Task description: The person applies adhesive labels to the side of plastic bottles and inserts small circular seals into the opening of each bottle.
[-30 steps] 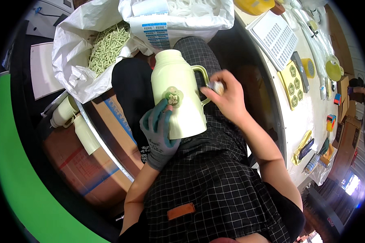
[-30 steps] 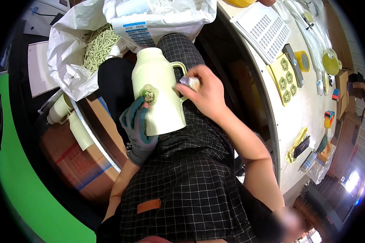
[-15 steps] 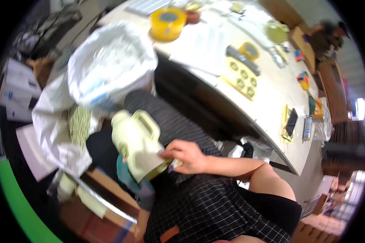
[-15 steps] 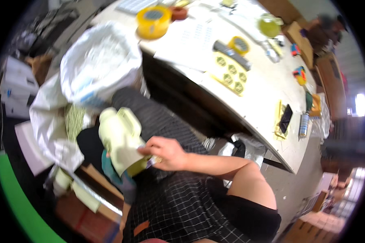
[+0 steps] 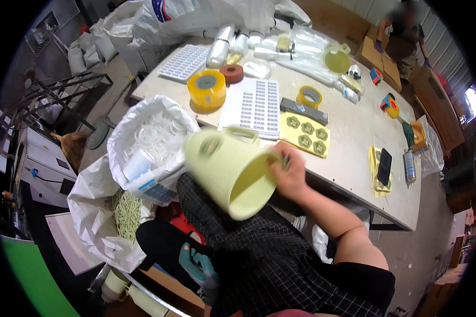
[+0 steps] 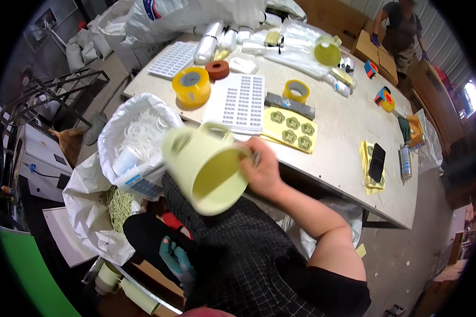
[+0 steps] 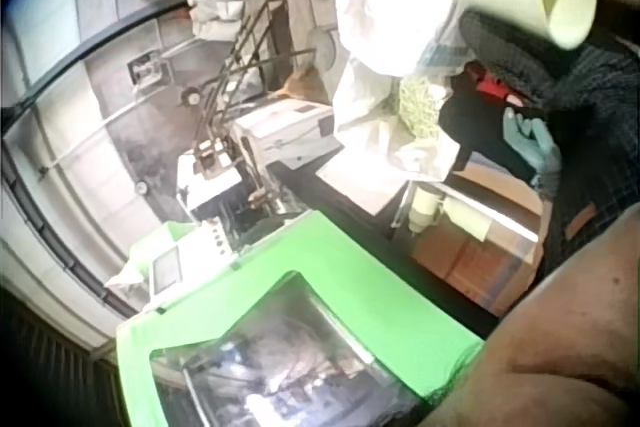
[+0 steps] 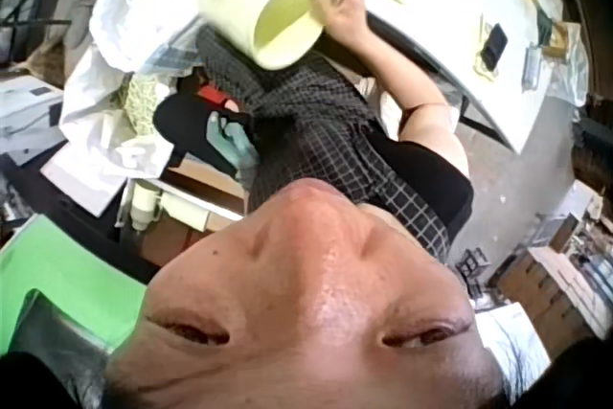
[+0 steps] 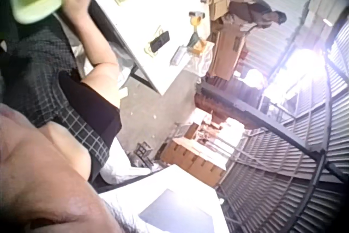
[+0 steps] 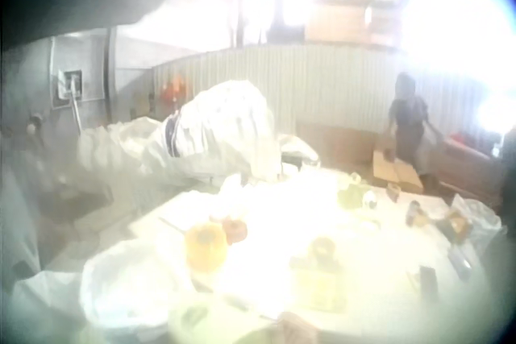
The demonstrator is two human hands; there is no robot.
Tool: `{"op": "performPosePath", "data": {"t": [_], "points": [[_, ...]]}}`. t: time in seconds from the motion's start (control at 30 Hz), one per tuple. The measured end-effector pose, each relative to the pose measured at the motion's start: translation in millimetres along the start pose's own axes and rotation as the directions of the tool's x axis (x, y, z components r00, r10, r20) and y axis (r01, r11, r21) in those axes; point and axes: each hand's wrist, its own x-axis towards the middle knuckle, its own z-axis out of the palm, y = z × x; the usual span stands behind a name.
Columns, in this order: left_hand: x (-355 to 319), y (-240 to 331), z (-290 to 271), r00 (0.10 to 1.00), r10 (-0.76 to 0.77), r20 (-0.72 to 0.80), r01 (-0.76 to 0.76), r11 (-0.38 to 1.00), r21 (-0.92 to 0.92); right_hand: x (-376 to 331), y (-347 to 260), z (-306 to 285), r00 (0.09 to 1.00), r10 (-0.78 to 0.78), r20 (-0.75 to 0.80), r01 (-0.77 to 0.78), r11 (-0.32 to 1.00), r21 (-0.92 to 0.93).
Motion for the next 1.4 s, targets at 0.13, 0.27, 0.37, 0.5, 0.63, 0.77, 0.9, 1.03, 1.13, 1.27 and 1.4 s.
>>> {"op": "performPosePath", "data": {"t": [0.13, 0.27, 0.37, 0.5, 0.63, 0.77, 0.9, 1.03, 1.13, 1.27, 1.4], "points": [[5, -4, 3, 0.975, 0.161, 0.150, -0.165, 0.986, 0.014, 146, 30, -28, 0.871, -0.171, -0.460, 0.075, 0.973, -0.219], [20, 3, 30, 0.892, 0.014, 0.452, -0.122, 0.970, 0.212, 275, 70, -82, 0.838, -0.168, -0.519, -0.076, 0.906, -0.416], [28, -18, 45, 0.859, 0.132, 0.495, -0.303, 0.909, 0.284, 277, 90, -90, 0.914, 0.022, -0.406, -0.293, 0.727, -0.621], [26, -52, 69, 0.915, -0.026, 0.402, -0.033, 0.990, 0.139, 143, 166, -133, 0.878, 0.116, -0.464, -0.413, 0.672, -0.615], [27, -107, 50, 0.893, -0.210, 0.398, 0.258, 0.964, -0.071, 31, 193, -204, 0.623, 0.282, -0.730, -0.772, 0.376, -0.513], [34, -106, 56, 0.832, -0.359, 0.424, 0.475, 0.854, -0.210, -20, 187, -245, 0.685, 0.430, -0.588, -0.701, 0.171, -0.692], [43, -115, 67, 0.889, -0.264, 0.373, 0.365, 0.901, -0.233, -2, 159, -195, 0.802, 0.111, -0.587, -0.596, 0.228, -0.770], [41, -105, 76, 0.846, -0.336, 0.415, 0.463, 0.848, -0.258, 17, 148, -116, 0.964, -0.070, -0.255, -0.142, 0.676, -0.723], [52, -132, 57, 0.814, -0.400, 0.421, 0.540, 0.788, -0.295, 18, 86, 12, 0.934, -0.130, 0.334, 0.293, 0.813, -0.504], [38, -165, 41, 0.886, -0.234, 0.399, 0.389, 0.844, -0.369, -20, 24, 105, 0.709, -0.227, 0.667, 0.474, 0.855, -0.212], [48, -73, 39, 0.972, 0.037, 0.231, -0.055, 0.996, 0.072, -59, 29, 119, 0.580, -0.184, 0.794, 0.545, 0.811, -0.210]]}}
